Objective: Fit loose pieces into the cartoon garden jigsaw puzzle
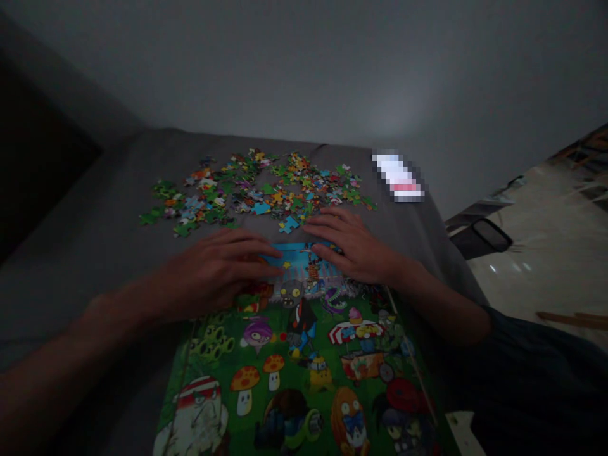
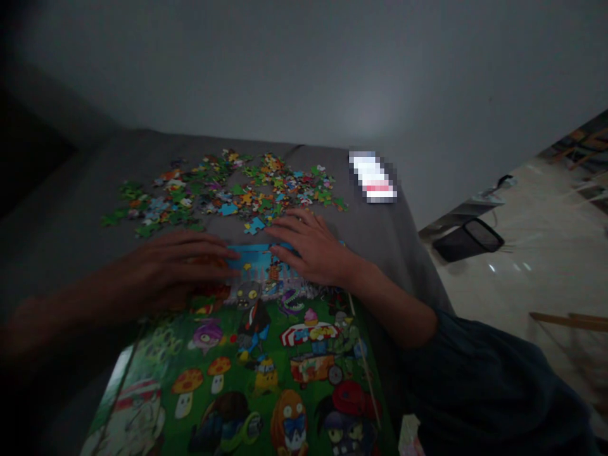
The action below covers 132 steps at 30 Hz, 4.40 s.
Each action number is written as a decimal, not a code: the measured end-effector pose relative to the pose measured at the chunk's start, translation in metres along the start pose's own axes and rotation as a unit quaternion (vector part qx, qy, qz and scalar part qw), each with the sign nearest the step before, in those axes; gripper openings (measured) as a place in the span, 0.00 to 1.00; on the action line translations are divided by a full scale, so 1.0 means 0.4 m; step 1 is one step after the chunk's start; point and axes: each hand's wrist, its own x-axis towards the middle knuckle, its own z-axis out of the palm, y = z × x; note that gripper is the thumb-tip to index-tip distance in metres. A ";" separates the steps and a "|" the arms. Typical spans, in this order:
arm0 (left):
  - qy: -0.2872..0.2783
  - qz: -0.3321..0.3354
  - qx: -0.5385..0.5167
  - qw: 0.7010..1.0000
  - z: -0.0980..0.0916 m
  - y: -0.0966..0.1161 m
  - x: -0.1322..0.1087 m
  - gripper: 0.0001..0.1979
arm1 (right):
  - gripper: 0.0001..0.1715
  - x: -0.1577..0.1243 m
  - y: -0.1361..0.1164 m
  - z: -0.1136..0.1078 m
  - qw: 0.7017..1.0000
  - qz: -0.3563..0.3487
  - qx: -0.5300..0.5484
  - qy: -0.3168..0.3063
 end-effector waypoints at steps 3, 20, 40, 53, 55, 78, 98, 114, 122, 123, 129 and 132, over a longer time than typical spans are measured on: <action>0.058 -0.105 0.030 0.992 -0.013 -0.046 -0.008 0.19 | 0.27 -0.001 0.003 0.001 1.000 0.012 -0.004 0.014; 0.147 -0.362 0.102 0.915 -0.057 -0.178 -0.067 0.21 | 0.17 0.176 -0.002 0.010 0.992 -0.020 -0.109 -0.056; 0.117 -0.199 0.064 0.971 -0.018 -0.139 -0.032 0.20 | 0.19 -0.027 -0.085 -0.106 0.977 -0.019 0.208 -0.037; 0.120 -0.220 0.077 0.965 -0.001 -0.139 -0.027 0.21 | 0.19 -0.017 -0.045 -0.043 0.981 0.022 0.184 0.053; 0.123 -0.223 0.076 0.964 0.000 -0.137 -0.026 0.21 | 0.22 -0.013 -0.049 -0.033 0.982 0.008 0.172 0.075; 0.121 -0.229 0.047 0.965 -0.010 -0.109 -0.018 0.19 | 0.19 0.000 -0.091 0.016 0.993 -0.119 -0.015 -0.016; 0.090 -0.172 0.021 0.981 -0.012 -0.098 -0.019 0.20 | 0.26 0.005 -0.118 0.031 0.991 -0.098 -0.041 -0.080; 0.067 -0.148 0.007 0.987 -0.005 -0.089 -0.013 0.23 | 0.19 -0.009 -0.082 -0.013 0.991 -0.118 -0.054 -0.030; 0.058 -0.168 -0.009 0.984 -0.009 -0.087 -0.012 0.22 | 0.21 -0.006 -0.083 -0.004 0.990 -0.129 -0.059 -0.024; 0.061 -0.163 -0.007 0.985 -0.008 -0.088 -0.012 0.22 | 0.21 -0.006 -0.083 -0.004 0.990 -0.129 -0.057 -0.024; 0.072 -0.175 0.024 0.982 -0.011 -0.108 -0.018 0.22 | 0.21 -0.005 -0.078 -0.009 0.992 -0.116 -0.033 -0.024; 0.077 -0.228 0.068 0.968 -0.030 -0.126 -0.035 0.23 | 0.22 -0.002 -0.069 -0.021 0.995 -0.101 -0.019 0.000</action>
